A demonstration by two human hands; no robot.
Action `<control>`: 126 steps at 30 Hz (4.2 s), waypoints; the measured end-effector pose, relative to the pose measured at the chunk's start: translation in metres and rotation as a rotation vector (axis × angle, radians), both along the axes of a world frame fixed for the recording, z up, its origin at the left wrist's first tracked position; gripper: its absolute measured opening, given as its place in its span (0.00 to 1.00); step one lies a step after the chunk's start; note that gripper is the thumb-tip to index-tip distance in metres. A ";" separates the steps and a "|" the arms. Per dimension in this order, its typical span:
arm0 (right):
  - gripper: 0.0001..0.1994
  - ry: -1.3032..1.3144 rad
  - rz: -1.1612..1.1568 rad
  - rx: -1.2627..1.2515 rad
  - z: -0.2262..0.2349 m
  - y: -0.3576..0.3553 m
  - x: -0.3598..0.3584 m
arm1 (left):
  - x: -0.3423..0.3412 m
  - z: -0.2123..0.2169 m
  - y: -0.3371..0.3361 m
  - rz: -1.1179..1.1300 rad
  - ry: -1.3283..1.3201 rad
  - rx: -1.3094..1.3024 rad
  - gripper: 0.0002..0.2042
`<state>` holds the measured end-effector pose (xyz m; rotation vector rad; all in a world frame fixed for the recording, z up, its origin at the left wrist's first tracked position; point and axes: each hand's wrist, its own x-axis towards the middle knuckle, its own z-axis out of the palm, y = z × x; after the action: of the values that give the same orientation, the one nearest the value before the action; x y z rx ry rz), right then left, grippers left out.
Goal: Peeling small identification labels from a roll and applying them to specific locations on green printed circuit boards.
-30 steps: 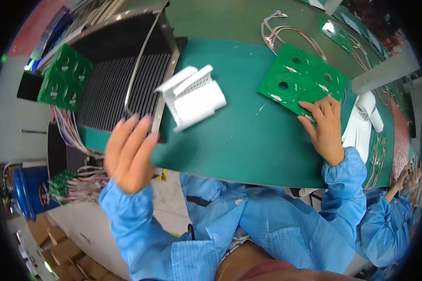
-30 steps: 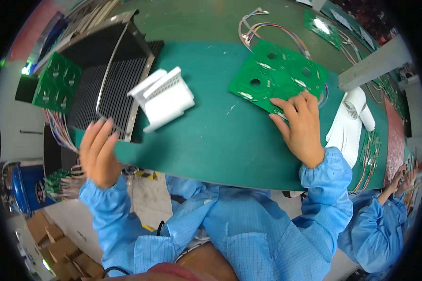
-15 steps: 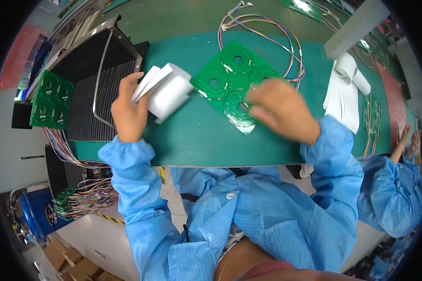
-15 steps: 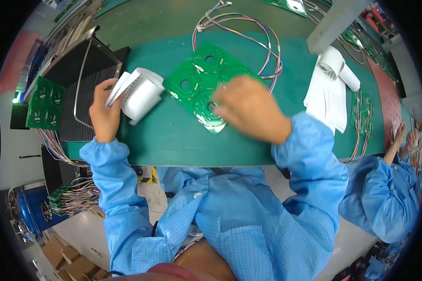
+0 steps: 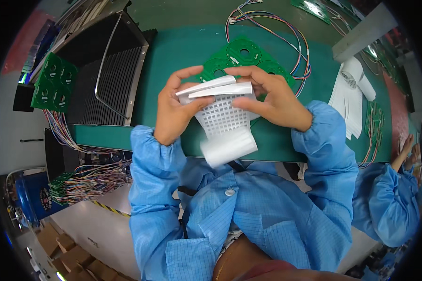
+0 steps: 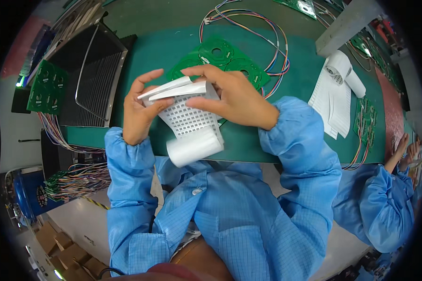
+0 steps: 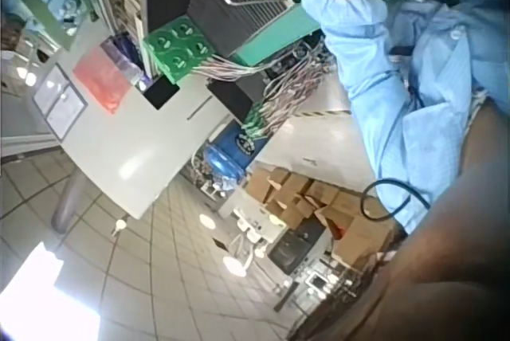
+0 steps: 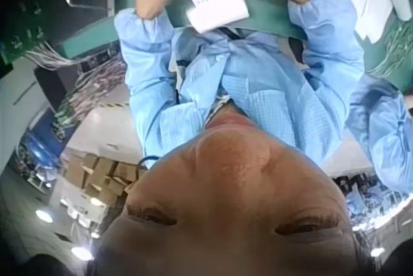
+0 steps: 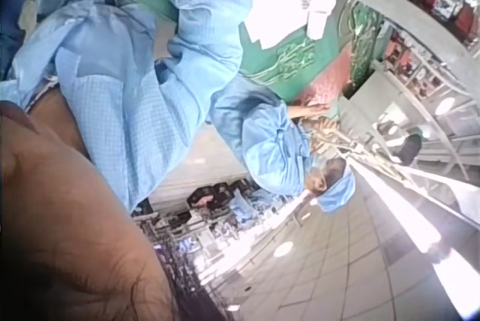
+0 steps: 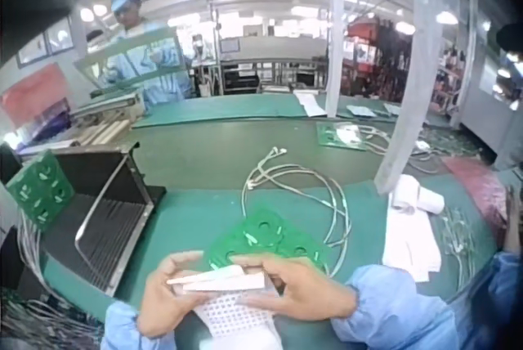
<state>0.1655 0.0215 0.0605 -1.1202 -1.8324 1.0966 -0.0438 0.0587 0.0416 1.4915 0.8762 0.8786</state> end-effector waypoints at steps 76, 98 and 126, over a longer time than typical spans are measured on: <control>0.09 -0.108 -0.141 0.657 -0.018 0.014 -0.022 | 0.010 -0.025 -0.041 0.401 -0.325 -0.037 0.07; 0.10 -0.047 -0.161 0.653 -0.025 0.014 -0.024 | 0.014 -0.028 -0.045 0.477 -0.177 0.099 0.07; 0.06 -0.620 0.150 0.135 -0.028 0.050 0.120 | -0.007 -0.051 -0.045 0.376 -0.390 -0.255 0.13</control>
<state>0.2859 0.0715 0.0325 -1.3576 -2.4590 0.7294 -0.0509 0.0139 -0.0098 0.9059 0.9462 1.2325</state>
